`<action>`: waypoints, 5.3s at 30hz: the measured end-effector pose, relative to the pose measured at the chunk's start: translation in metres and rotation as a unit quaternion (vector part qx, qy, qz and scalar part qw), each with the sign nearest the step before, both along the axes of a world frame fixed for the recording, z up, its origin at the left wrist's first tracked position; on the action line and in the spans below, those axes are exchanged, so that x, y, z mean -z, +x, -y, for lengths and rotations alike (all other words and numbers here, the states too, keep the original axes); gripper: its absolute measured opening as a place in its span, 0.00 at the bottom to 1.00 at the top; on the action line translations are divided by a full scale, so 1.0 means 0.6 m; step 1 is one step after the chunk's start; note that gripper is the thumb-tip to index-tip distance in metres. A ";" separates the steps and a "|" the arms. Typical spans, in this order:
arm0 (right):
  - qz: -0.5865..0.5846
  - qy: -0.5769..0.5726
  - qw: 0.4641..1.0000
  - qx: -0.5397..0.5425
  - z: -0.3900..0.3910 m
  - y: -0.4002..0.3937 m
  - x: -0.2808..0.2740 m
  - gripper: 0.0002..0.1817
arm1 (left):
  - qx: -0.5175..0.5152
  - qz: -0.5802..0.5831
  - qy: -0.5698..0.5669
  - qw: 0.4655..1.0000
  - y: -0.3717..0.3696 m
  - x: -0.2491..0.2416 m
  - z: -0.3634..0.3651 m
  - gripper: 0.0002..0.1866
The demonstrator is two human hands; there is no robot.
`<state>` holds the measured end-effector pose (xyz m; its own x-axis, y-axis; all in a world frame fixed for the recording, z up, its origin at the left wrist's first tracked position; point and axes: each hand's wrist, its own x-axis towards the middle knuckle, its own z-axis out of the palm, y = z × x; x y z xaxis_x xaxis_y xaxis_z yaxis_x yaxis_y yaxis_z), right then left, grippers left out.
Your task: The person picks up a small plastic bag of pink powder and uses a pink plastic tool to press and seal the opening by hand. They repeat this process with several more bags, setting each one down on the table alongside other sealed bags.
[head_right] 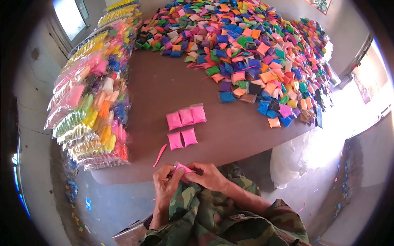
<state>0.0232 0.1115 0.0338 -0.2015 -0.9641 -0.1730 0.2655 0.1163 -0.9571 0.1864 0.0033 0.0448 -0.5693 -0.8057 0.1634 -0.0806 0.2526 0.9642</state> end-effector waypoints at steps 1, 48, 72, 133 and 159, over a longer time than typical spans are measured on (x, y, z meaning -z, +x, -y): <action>0.001 0.006 1.000 -0.009 -0.010 -0.006 -0.004 0.13 | 0.008 0.011 -0.013 1.000 -0.004 -0.002 -0.007 0.09; 0.085 -0.043 0.990 0.103 -0.092 -0.037 0.041 0.12 | 0.055 0.040 0.145 0.987 -0.061 0.013 -0.077 0.13; 0.140 -0.091 0.963 0.211 -0.089 -0.037 0.066 0.12 | 0.071 0.080 0.174 0.979 -0.088 0.027 -0.101 0.13; 0.094 -0.043 0.980 0.173 -0.098 -0.036 0.076 0.11 | 0.045 0.039 0.178 0.982 -0.100 0.031 -0.093 0.12; 0.128 -0.047 0.963 0.234 -0.095 -0.040 0.078 0.12 | 0.090 0.100 0.166 0.977 -0.099 0.031 -0.101 0.12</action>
<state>-0.0008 0.1683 -0.0127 -0.5792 -0.7926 -0.1906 0.4967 -0.1578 -0.8535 0.1270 0.0641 0.0263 -0.7001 -0.6795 -0.2196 -0.2595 -0.0444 0.9647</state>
